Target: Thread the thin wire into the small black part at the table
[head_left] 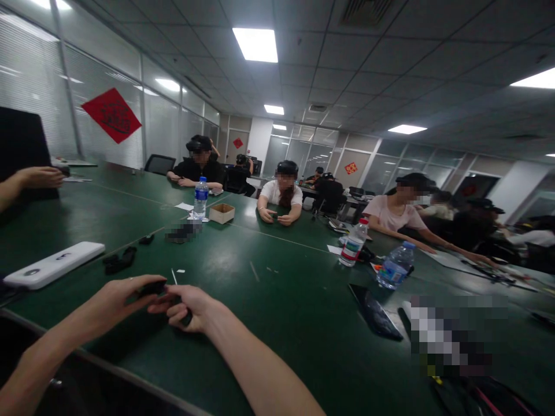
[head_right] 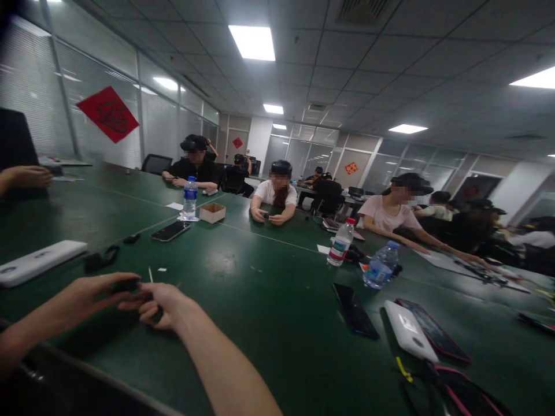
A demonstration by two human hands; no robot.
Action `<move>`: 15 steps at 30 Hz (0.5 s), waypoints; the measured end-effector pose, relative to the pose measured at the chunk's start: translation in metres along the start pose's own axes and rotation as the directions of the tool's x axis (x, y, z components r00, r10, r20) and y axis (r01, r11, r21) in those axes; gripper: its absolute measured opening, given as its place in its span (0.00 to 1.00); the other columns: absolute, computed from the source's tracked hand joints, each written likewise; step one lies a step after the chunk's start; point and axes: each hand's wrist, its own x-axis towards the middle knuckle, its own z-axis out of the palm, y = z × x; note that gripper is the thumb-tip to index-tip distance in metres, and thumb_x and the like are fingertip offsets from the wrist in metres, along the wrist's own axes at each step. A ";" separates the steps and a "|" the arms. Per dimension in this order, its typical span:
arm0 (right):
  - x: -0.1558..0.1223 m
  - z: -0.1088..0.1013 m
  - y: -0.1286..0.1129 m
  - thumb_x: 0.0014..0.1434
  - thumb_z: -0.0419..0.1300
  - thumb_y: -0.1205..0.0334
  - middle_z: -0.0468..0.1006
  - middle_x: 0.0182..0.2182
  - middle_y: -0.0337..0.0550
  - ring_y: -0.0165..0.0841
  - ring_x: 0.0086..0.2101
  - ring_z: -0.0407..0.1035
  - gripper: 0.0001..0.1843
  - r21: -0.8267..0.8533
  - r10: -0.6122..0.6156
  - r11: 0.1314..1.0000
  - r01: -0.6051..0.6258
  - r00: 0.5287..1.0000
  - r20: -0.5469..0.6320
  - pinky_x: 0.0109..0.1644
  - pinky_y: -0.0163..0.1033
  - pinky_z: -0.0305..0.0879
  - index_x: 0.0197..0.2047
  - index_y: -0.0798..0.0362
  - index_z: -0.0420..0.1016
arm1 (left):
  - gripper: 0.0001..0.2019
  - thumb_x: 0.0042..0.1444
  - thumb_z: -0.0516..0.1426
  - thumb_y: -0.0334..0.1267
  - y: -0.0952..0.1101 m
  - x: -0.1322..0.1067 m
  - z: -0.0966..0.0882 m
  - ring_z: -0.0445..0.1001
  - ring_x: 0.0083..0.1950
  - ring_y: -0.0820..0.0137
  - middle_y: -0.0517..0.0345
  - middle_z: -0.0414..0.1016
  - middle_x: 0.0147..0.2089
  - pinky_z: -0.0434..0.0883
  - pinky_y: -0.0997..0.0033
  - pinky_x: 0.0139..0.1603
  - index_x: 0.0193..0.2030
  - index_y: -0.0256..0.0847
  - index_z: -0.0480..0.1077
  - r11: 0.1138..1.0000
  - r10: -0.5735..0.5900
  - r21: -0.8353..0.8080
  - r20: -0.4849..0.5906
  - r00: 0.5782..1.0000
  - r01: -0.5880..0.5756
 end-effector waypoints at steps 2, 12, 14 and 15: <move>0.000 -0.002 0.001 0.65 0.50 0.63 0.75 0.31 0.44 0.16 0.13 0.44 0.10 0.077 0.060 0.995 -0.068 0.994 0.094 0.12 0.19 0.44 0.35 0.58 0.66 | 0.24 0.49 0.58 0.52 0.001 -0.002 -0.001 0.75 0.48 0.59 0.55 0.77 0.48 0.71 0.72 0.47 0.51 0.46 0.74 1.000 -0.010 -0.028 0.003 1.000 0.010; -0.007 -0.013 0.005 0.66 0.48 0.62 0.73 0.29 0.41 0.15 0.13 0.44 0.11 0.208 0.018 0.977 -0.054 0.985 0.171 0.12 0.19 0.43 0.35 0.59 0.65 | 0.18 0.53 0.56 0.50 0.032 0.002 -0.006 0.76 0.45 0.63 0.58 0.78 0.45 0.70 0.77 0.43 0.48 0.46 0.73 0.999 0.018 -0.039 0.069 0.997 -0.015; -0.009 -0.012 0.005 0.65 0.50 0.61 0.71 0.26 0.38 0.15 0.13 0.43 0.11 0.204 0.016 0.978 -0.050 0.986 0.166 0.12 0.19 0.42 0.32 0.58 0.62 | 0.18 0.53 0.56 0.49 0.031 0.002 -0.006 0.76 0.45 0.64 0.57 0.78 0.44 0.70 0.78 0.42 0.46 0.44 0.73 0.999 0.042 -0.021 0.072 0.996 -0.041; -0.011 -0.012 0.005 0.64 0.52 0.61 0.69 0.25 0.36 0.15 0.13 0.43 0.12 0.202 0.013 0.978 -0.048 0.985 0.172 0.12 0.19 0.42 0.30 0.57 0.61 | 0.17 0.52 0.56 0.49 0.031 0.002 -0.006 0.76 0.45 0.64 0.56 0.78 0.44 0.70 0.78 0.42 0.46 0.44 0.73 0.998 0.054 -0.015 0.067 0.996 -0.053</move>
